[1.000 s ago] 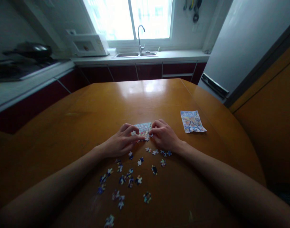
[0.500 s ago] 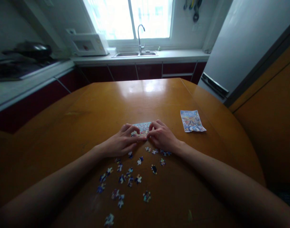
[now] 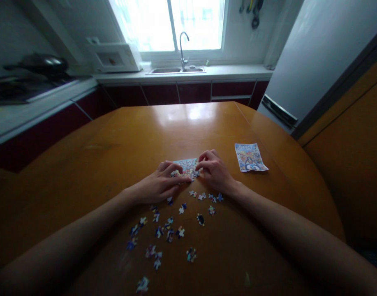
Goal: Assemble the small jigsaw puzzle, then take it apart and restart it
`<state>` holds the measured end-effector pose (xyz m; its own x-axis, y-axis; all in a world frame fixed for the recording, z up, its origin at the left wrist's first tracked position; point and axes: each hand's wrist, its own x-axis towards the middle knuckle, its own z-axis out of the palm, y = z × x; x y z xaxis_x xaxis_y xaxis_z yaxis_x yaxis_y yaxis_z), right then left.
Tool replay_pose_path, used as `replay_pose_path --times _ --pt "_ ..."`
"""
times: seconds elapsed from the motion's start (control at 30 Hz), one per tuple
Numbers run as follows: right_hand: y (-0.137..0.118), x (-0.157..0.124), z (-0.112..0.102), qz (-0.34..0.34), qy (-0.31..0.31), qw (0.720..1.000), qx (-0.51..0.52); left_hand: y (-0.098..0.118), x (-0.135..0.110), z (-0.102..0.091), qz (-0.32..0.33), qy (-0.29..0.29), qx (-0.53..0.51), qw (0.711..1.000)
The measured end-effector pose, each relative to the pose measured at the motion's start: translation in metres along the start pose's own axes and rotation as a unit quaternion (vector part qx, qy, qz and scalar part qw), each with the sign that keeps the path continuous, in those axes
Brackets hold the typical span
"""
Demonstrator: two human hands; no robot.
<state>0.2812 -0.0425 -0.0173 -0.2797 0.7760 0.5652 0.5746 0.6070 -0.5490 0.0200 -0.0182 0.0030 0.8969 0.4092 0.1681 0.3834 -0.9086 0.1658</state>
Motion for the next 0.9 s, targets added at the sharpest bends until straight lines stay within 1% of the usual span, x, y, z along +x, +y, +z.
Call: replay_pose_path --times 0.13,0.27,0.63,0.9 --pt "-0.0027 -0.0043 0.0036 -0.029 -0.061 0.997 -0.024 -0.0003 -0.0002 0.001 0.002 0.003 -0.003 1.0" --pt "-0.006 -0.0053 0.0036 -0.03 -0.091 0.994 -0.044 -0.0016 -0.0005 0.0025 0.007 0.013 -0.008 1.0" --pt "-0.0037 -0.0049 0.0041 -0.029 -0.103 0.993 -0.052 -0.003 -0.0008 0.0031 0.001 0.025 -0.004 1.0" --pt "-0.0063 -0.0033 0.0026 -0.036 -0.1 0.993 -0.05 -0.002 0.0 0.0027 -0.005 0.022 -0.001 1.0"
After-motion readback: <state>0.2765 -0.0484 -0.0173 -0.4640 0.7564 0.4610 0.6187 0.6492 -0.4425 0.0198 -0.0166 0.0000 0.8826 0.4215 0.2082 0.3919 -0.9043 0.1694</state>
